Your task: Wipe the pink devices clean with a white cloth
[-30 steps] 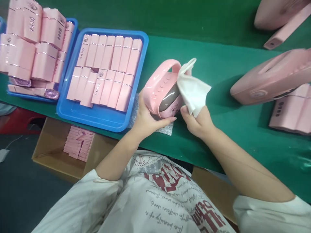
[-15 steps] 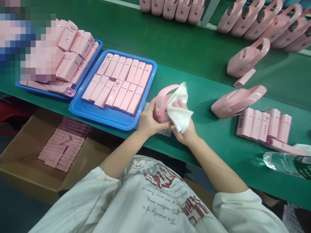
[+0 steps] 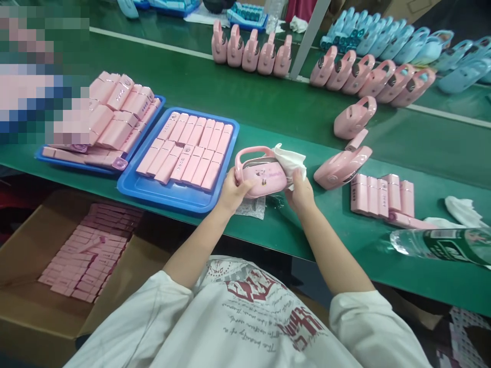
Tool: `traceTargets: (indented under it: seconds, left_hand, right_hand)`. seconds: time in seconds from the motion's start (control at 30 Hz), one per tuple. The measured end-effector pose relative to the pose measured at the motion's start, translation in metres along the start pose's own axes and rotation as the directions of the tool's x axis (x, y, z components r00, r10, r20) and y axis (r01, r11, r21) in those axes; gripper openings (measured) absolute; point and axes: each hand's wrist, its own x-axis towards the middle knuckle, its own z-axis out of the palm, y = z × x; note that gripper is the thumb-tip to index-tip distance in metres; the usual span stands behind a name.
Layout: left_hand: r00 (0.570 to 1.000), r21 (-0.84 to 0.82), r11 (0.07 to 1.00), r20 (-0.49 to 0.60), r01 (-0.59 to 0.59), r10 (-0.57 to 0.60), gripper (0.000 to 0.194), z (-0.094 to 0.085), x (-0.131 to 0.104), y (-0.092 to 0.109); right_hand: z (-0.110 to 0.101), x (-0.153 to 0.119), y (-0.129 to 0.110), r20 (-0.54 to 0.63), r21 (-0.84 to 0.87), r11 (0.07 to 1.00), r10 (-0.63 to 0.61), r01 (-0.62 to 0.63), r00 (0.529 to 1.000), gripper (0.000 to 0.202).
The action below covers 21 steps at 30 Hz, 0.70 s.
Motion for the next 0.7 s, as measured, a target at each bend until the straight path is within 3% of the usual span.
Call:
traceTargets:
  seconds: [0.07,0.13,0.33,0.4,0.57,0.63,0.7]
  left_hand:
    - [0.977,-0.235,0.949,0.098,0.209,-0.190,0.062,0.004,-0.001,0.005]
    - [0.939,-0.352,0.873,0.189,0.337,-0.286,0.058,0.009,-0.003,0.012]
    - [0.869,-0.473,0.728,0.274,0.495,-0.412,0.065,0.019,-0.006,0.025]
    - [0.865,-0.530,0.684,0.291,0.502,-0.409,0.060,0.021,-0.004,0.025]
    - [0.912,-0.626,0.663,0.293,0.409,-0.286,0.039,0.027,0.000,0.022]
    - [0.920,-0.639,0.663,0.291,0.390,-0.261,0.037,0.026,-0.001,0.023]
    - [0.928,-0.648,0.666,0.297,0.369,-0.225,0.038,0.024,-0.003,0.027]
  right_hand:
    - [0.004,-0.002,0.002,-0.083,0.134,0.991,0.038,-0.026,0.996,0.069]
    - [0.008,-0.005,0.001,-0.125,0.173,0.984,0.059,-0.037,0.990,0.070]
    - [0.009,-0.020,-0.020,-0.133,0.029,0.992,-0.116,0.121,0.984,0.069]
    - [0.008,-0.026,-0.029,-0.117,0.026,0.979,-0.197,0.202,0.973,0.064]
    - [0.008,-0.039,-0.042,-0.147,-0.114,0.922,-0.385,0.371,0.911,0.052]
    - [0.008,-0.041,-0.043,-0.158,-0.097,0.943,-0.331,0.319,0.930,0.054]
    - [0.009,-0.039,-0.045,-0.183,-0.003,0.988,-0.152,0.154,0.971,0.059]
